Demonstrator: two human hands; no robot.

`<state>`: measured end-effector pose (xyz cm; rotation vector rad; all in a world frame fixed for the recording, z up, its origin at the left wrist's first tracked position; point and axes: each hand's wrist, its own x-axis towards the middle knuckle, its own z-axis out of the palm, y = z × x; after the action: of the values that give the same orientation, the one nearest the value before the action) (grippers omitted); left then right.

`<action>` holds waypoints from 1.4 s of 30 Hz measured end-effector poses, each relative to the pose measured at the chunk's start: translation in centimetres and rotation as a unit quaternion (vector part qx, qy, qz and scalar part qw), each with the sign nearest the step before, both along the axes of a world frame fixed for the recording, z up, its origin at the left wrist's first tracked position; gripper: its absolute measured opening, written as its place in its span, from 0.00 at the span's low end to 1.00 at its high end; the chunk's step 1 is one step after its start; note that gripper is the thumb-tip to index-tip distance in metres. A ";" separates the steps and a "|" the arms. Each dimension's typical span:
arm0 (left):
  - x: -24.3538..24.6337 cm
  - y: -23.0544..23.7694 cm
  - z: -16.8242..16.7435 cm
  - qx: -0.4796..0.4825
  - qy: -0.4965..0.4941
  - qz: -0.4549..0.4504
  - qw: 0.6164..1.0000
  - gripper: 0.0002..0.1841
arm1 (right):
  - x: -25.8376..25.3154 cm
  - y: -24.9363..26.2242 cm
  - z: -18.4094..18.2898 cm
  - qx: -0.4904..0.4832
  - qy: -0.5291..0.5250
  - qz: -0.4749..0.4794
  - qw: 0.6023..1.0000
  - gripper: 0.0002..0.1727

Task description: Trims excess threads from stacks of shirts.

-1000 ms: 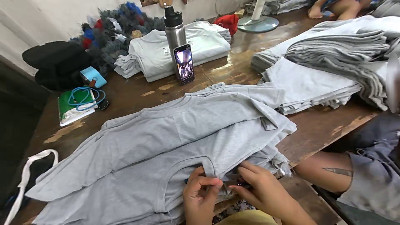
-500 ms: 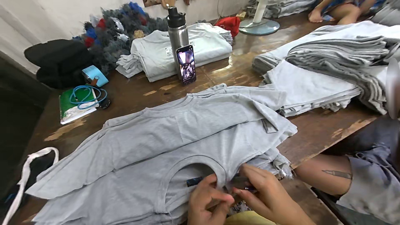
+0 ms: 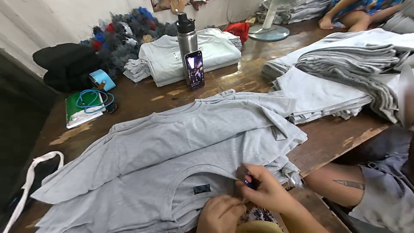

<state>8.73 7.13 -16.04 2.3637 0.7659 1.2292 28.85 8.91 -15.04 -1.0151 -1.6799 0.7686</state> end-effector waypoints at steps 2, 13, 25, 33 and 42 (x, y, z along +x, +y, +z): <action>-0.1 0.2 -0.1 -0.040 -0.065 -0.004 0.997 0.04 | -0.2 -0.4 -0.4 0.023 0.069 -0.036 0.997 0.07; 1.3 0.0 0.2 -0.187 -0.197 0.072 0.960 0.14 | -2.6 -1.4 -0.6 0.018 0.177 -0.040 0.983 0.07; 0.7 -0.1 0.3 -0.226 -0.200 0.018 0.953 0.04 | -1.4 -1.0 -1.2 -0.030 0.231 -0.019 0.972 0.08; 1.0 -0.7 1.7 -0.360 -0.285 -0.023 0.888 0.07 | 3.5 -3.0 0.4 0.030 -0.220 -0.050 0.974 0.26; 1.7 -1.1 1.4 -0.329 -0.321 -0.002 0.888 0.11 | 1.1 -4.5 0.1 0.092 -0.362 -0.123 0.920 0.27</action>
<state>10.48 6.07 -14.60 1.3010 0.7743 1.3541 29.92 4.45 -14.90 -1.4446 -2.1271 0.0422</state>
